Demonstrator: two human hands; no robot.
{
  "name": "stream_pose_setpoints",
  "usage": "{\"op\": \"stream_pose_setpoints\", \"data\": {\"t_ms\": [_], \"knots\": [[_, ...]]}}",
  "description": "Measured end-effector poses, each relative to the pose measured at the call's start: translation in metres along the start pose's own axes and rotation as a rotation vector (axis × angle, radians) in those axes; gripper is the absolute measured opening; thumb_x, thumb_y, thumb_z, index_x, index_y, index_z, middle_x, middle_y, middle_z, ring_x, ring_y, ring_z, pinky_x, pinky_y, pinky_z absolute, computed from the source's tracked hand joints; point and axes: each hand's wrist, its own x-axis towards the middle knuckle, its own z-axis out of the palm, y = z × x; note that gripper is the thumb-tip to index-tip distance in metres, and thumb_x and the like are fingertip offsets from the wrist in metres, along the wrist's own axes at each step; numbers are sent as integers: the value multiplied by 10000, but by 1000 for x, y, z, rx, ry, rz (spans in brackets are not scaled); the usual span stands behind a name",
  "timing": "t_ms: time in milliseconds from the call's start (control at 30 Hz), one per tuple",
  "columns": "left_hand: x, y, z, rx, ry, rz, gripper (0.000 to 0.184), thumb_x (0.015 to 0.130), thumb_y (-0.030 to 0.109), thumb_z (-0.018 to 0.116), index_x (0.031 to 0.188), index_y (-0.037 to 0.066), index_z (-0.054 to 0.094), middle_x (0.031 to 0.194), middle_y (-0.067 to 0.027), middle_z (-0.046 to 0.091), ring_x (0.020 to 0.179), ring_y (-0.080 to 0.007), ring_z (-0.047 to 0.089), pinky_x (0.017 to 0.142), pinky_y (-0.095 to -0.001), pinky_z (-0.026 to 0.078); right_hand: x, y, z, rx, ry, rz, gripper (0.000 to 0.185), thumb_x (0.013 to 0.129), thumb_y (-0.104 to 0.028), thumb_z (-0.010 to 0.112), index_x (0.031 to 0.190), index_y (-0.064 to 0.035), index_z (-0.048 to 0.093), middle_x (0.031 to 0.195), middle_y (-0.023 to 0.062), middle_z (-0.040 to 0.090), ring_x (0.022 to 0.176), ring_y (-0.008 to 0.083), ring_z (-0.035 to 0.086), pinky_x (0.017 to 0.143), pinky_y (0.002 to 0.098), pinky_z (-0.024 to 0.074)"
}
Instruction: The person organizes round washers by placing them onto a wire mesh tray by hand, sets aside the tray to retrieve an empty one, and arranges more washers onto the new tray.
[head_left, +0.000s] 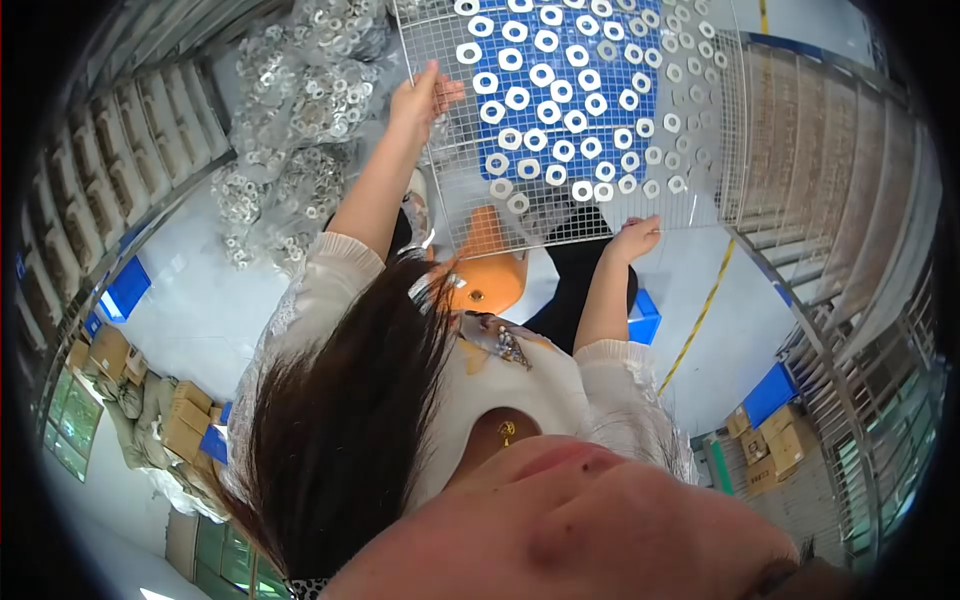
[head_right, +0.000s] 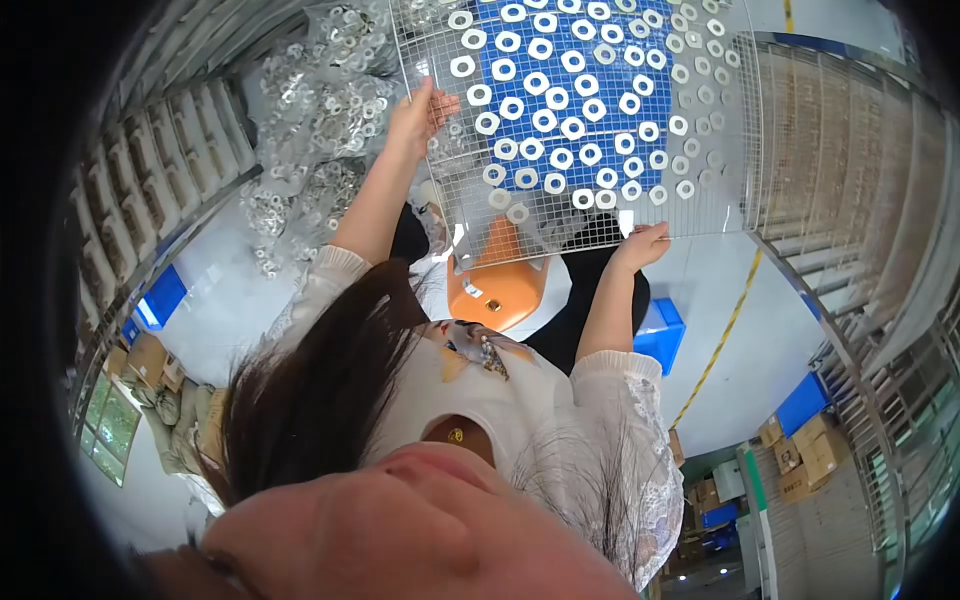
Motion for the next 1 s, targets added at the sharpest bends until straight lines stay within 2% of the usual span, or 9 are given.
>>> {"op": "stream_pose_setpoints", "data": {"t_ms": [67, 100, 233, 300, 467, 833, 900, 967, 1000], "knots": [[-17, -1, -4, 75, 42, -44, 408, 883, 419, 540, 933, 15, 504, 885, -147, 666, 781, -204, 655, 637, -252, 446, -8, 9, -17, -96, 38, -17, 433, 935, -337, 415, 657, -4, 402, 538, 91, 465, 496, 165, 437, 477, 309, 379], [57, -34, 9, 53, 8, 9, 408, 883, 419, 540, 933, 15, 504, 885, -147, 666, 781, -204, 655, 637, -252, 446, 35, 57, 37, -46, 50, -61, 433, 935, -337, 415, 657, -4, 402, 538, 91, 465, 496, 165, 437, 477, 309, 379], [82, -74, 5, 49, -4, -13, 387, 885, 403, 541, 928, 20, 508, 872, -140, 669, 775, -180, 652, 617, -239, 440, 41, 96, 42, -195, 107, -69, 465, 936, -339, 411, 640, 20, 408, 531, 108, 474, 494, 194, 450, 495, 337, 391], [95, -84, 5, 51, -18, -16, 388, 884, 403, 542, 935, 20, 511, 868, -138, 670, 772, -179, 652, 614, -241, 441, 45, 111, 48, -241, 109, 10, 461, 933, -340, 417, 700, 54, 470, 591, 150, 531, 580, 260, 522, 588, 387, 427], [113, -99, 0, 60, -60, 55, 379, 876, 401, 553, 922, 27, 516, 864, -132, 673, 756, -179, 656, 606, -243, 439, 48, 139, 55, -293, 98, -64, 492, 930, -362, 425, 729, 82, 494, 631, 198, 566, 608, 321, 561, 602, 417, 437], [138, -151, -10, 7, -116, 166, 344, 862, 377, 576, 903, 39, 530, 801, -108, 678, 678, -154, 657, 514, -222, 397, 66, 155, 50, -214, -46, -13, 527, 920, -392, 430, 708, 76, 545, 590, 163, 586, 501, 264, 571, 482, 374, 447], [141, -152, -13, 116, -36, 211, 392, 855, 388, 580, 953, 11, 541, 819, -129, 678, 668, -145, 657, 489, -226, 404, 79, 174, 48, -217, -89, -42, 532, 918, -411, 429, 711, 64, 552, 573, 152, 579, 498, 235, 577, 456, 351, 448], [148, -153, -15, 159, -16, 234, 461, 835, 387, 598, 1033, -26, 540, 861, -186, 666, 694, -212, 659, 524, -300, 470, 100, 190, 47, -145, -331, 128, 559, 911, -461, 409, 790, 64, 558, 585, 175, 582, 403, 221, 501, 387, 329, 408], [139, -150, -13, 502, 145, 330, 475, 828, 374, 604, 1051, -40, 534, 904, -208, 651, 731, -254, 651, 585, -346, 488, 108, 193, 49, -138, -353, 123, 559, 911, -461, 409, 790, 64, 558, 585, 175, 582, 403, 221, 501, 387, 329, 408]]}}
